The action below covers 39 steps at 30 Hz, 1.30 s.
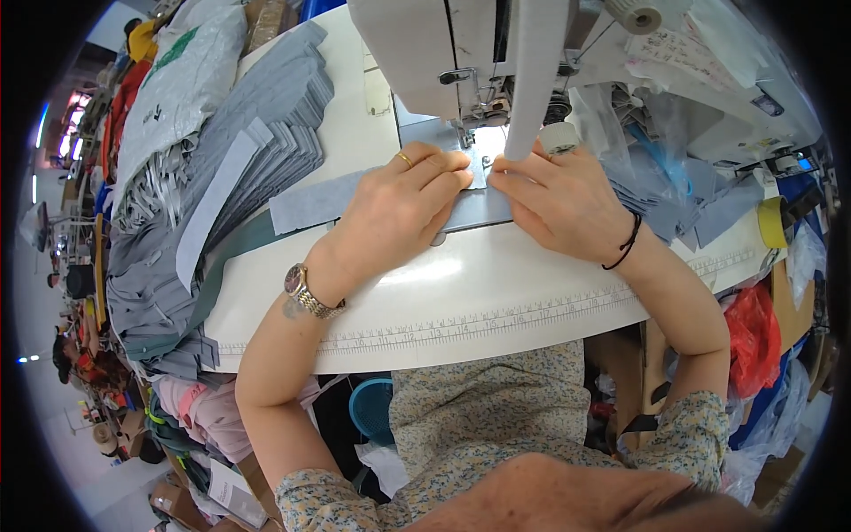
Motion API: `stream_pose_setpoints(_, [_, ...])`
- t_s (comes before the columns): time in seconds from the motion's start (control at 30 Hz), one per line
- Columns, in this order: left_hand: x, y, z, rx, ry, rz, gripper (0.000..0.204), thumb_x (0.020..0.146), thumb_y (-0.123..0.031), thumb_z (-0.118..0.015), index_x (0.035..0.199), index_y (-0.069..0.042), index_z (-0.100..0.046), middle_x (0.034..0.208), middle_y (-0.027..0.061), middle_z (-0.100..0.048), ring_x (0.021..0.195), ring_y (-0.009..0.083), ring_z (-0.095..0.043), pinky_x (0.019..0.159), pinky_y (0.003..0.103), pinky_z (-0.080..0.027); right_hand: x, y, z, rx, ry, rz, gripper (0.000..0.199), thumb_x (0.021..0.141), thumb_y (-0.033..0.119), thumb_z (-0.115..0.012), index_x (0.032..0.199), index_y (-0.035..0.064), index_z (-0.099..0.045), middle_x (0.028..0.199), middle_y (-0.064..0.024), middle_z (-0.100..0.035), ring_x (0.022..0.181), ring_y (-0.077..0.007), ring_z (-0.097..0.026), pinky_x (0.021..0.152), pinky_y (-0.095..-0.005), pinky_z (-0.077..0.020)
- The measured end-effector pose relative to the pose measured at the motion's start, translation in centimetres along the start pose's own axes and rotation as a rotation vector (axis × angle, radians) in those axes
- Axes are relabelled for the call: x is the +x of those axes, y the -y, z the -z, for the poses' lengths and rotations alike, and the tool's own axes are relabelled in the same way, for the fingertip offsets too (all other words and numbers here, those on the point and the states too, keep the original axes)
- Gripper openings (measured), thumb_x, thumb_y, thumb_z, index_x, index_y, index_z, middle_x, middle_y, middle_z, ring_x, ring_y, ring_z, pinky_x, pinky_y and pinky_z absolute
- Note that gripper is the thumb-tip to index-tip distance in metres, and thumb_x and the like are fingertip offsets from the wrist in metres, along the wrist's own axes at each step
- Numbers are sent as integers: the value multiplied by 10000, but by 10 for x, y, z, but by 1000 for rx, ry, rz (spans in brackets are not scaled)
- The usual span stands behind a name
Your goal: Sewing and assembling zippers onto fabric strips at a sewing workstation.
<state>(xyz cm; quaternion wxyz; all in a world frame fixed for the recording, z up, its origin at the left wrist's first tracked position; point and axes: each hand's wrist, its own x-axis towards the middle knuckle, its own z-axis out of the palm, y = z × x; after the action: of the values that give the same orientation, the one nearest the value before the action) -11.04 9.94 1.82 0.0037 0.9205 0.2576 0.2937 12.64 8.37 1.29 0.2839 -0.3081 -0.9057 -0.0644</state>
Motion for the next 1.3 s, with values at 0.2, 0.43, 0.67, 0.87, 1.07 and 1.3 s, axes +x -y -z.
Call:
stream_pose_setpoints(0.2, [-1,-1,-1,8,-3,22,200,763,-25,-713,962,-33,-689,1062,61,-693,955,227,-639,744,323,-574,1,-2,-1,-16,42,50,200,724,64,-659,922,53,-678,979,-24,-598,935,-206,-643,1052,-446,-410])
stream_pose_setpoints(0.43, [-1,-3,-1,25,-7,53,211,757,-22,-712,967,-32,-690,1067,65,-690,957,225,-640,750,324,-573,3,-1,-3,-10,-24,35,214,731,59,-648,941,57,-691,1033,-29,-653,931,-225,-650,1013,-430,-441])
stream_pose_setpoints(0.67, [-2,4,-1,-7,33,40,266,760,-36,-723,1024,-39,-696,1089,76,-676,999,239,-642,791,331,-573,2,-6,-5,64,53,-32,329,772,41,-669,1099,61,-696,1151,-13,-673,974,-231,-650,828,-373,-492])
stream_pose_setpoints(0.87, [1,10,-2,-45,41,56,244,812,-33,-701,1056,-40,-694,1111,91,-677,974,280,-652,794,364,-557,4,-7,-10,39,39,-36,316,786,43,-667,1099,58,-703,1138,-14,-681,974,-226,-642,827,-371,-488])
stream_pose_setpoints(1.07, [-4,4,0,-44,36,74,225,848,-51,-698,1069,-12,-684,1168,122,-676,1024,316,-657,844,388,-546,4,-6,-8,82,38,-75,298,768,44,-649,1059,41,-717,1095,-24,-690,1000,-238,-631,987,-394,-448])
stream_pose_setpoints(1.3, [-1,4,-2,15,59,80,254,869,-141,-698,1091,-29,-651,1198,136,-654,1138,314,-619,891,388,-548,4,-9,-11,30,63,-95,326,799,66,-629,1115,24,-694,1049,-61,-675,999,-251,-629,993,-400,-437])
